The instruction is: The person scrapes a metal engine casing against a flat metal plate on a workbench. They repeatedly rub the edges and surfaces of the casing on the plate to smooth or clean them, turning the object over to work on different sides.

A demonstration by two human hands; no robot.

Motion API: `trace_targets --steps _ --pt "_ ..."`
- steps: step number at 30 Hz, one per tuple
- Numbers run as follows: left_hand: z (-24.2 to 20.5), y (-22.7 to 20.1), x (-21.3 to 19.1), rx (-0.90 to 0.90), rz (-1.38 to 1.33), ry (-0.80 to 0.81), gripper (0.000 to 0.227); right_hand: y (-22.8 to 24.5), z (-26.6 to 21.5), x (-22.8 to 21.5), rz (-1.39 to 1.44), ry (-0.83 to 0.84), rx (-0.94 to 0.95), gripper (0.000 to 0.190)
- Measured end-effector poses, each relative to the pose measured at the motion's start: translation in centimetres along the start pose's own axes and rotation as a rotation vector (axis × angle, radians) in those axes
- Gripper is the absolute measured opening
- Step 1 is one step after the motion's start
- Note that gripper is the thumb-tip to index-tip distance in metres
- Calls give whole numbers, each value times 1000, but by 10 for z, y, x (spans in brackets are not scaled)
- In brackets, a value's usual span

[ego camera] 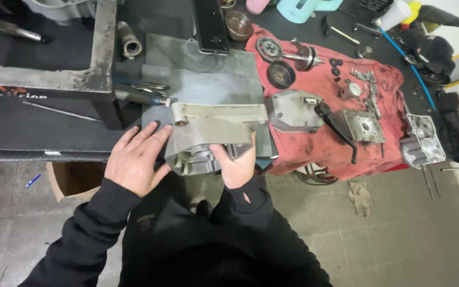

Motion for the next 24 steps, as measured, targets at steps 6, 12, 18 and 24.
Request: trace_targets --steps 6,12,18,24 --pt "0 8 8 -28 -32 -10 68 3 1 12 -122 3 -41 47" --pt "-2 9 12 14 -10 10 58 0 2 7 -193 -8 -25 45" --pt "-3 9 13 54 45 52 50 -9 -6 6 -202 13 -78 47" --pt "-4 10 19 51 2 59 58 -10 -5 0 -21 -57 178 52"
Point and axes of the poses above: each hand's wrist, its own z-axis towards the middle knuckle, its own x-axis out of the palm, y = z × x, the point moved 5 cm from there along z, towards the middle knuckle, and after that the axes turned 1 degree about -z, right-handed, at the moved point
